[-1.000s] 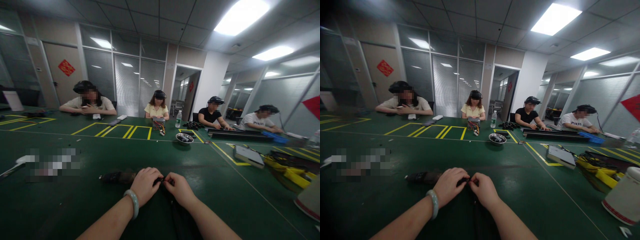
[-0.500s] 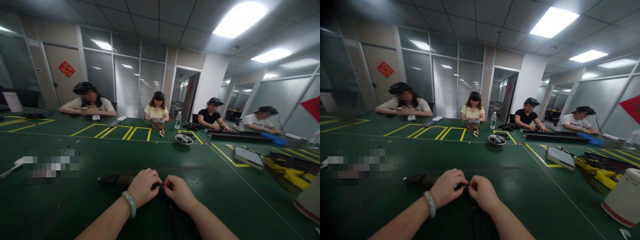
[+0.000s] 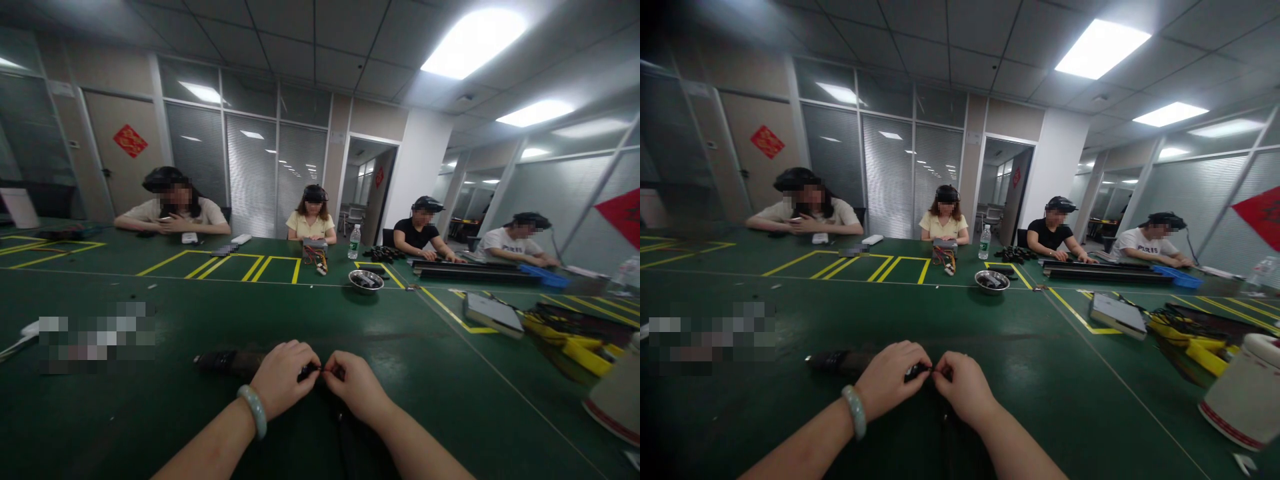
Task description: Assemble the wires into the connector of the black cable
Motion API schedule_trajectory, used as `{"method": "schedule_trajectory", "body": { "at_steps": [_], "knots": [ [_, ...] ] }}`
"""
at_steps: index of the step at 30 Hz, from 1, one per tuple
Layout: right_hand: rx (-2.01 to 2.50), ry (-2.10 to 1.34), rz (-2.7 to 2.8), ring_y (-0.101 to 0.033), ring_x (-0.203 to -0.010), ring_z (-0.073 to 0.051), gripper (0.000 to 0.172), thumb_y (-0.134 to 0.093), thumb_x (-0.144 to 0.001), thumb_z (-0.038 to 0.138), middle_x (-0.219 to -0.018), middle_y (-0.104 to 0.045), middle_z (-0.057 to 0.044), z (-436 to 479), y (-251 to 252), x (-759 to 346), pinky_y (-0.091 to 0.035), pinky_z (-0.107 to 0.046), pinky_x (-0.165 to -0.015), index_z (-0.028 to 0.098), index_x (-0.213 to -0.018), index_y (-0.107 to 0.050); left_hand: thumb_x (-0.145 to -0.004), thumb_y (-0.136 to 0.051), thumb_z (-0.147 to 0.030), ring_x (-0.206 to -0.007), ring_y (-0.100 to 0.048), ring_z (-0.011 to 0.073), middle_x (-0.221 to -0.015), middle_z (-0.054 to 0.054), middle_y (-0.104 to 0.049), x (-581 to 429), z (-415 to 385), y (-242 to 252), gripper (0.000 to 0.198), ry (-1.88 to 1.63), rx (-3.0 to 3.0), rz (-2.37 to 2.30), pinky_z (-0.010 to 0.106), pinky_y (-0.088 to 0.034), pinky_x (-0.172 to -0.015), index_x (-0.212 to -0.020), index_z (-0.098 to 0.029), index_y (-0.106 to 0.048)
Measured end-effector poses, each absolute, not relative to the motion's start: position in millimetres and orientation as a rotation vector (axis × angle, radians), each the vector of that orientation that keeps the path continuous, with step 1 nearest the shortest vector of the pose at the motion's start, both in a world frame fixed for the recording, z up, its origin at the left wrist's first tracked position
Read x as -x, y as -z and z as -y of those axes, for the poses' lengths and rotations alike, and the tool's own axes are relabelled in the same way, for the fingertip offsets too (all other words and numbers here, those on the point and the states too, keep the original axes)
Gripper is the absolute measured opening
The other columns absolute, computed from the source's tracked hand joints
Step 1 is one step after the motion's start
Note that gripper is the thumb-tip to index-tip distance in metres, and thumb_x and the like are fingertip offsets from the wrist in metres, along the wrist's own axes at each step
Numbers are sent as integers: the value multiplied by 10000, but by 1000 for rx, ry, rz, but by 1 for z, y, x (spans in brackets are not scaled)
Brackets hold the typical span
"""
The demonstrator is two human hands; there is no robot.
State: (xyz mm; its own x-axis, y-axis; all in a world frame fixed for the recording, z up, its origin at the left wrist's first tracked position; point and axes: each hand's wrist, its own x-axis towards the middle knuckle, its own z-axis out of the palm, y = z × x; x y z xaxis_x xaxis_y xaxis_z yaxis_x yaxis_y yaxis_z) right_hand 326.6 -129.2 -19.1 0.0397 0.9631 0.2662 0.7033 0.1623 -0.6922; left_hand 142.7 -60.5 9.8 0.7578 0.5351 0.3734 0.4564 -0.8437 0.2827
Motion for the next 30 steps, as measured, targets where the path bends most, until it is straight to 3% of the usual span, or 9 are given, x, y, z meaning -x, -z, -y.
{"method": "schedule_trajectory", "body": {
  "at_steps": [30],
  "knots": [
    [1636,-513,1671,-558,-637,-116,63,-606,-807,241,-712,-639,17,127,25,-328,-367,-200,-571,192,-795,-643,-849,-556,-262,-901,-547,178,-938,-15,-639,-143,59,-9,103,-681,-2770,-748,318,-371,-784,-915,-261,-635]
  ]
}}
